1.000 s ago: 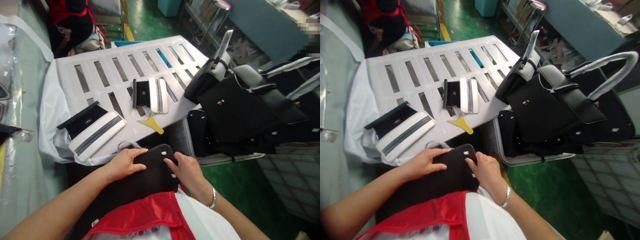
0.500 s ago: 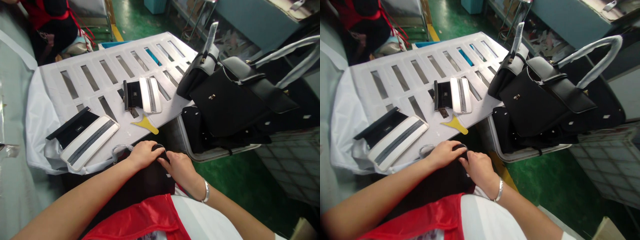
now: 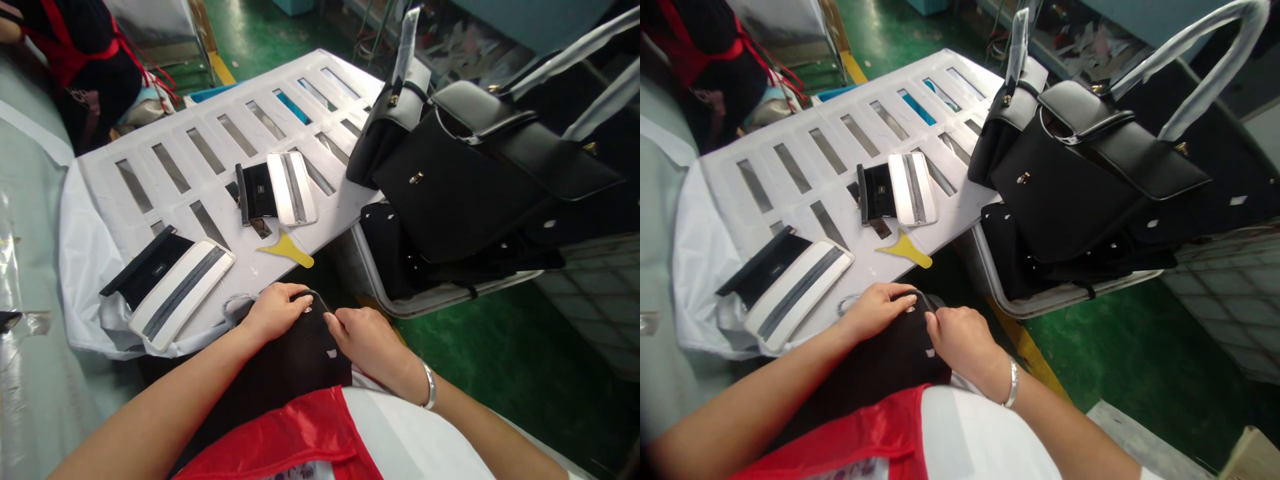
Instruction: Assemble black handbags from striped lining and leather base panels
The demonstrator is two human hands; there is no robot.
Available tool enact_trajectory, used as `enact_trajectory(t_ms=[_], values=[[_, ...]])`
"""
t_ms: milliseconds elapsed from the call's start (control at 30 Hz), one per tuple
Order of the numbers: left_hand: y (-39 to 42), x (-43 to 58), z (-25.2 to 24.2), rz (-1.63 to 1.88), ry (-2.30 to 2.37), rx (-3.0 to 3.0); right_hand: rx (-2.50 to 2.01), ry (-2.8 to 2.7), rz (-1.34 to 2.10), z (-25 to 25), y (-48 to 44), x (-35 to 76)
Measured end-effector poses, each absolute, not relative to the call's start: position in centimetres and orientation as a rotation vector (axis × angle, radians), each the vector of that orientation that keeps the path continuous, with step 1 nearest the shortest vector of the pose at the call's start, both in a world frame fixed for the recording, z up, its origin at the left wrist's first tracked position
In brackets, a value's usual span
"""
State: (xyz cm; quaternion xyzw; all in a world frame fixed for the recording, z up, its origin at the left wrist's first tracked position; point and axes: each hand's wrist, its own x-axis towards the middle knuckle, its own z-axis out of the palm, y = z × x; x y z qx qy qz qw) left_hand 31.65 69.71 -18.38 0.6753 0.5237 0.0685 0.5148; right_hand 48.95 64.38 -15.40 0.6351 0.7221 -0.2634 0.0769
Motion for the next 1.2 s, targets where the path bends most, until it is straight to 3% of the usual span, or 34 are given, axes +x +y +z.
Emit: enact_trajectory(t_ms=[433, 833, 1000, 1133, 1200], values=[[69.7, 31.6, -18.8, 0.166, 1.299, 1.633, 1.985, 1.694, -1.883, -16.0, 61.0, 51.8], [69.4, 32.1, -18.4, 0.132, 1.361, 1.754, 1.936, 2.027, -1.517, -16.5, 61.7, 51.5], [67.6, 33.0, -18.9, 0.421, 1.369, 2.147, 1.928, 2.131, -1.237, -16.7, 61.6, 51.0], [65.0, 33.4, -19.0, 0.594, 0.963, 2.572, 1.98, 2.149, -1.021, -16.5, 60.7, 50.7], [64.0, 33.2, -19.0, 0.571, 0.776, 2.655, 2.021, 2.134, -1.079, -16.7, 59.9, 51.0]])
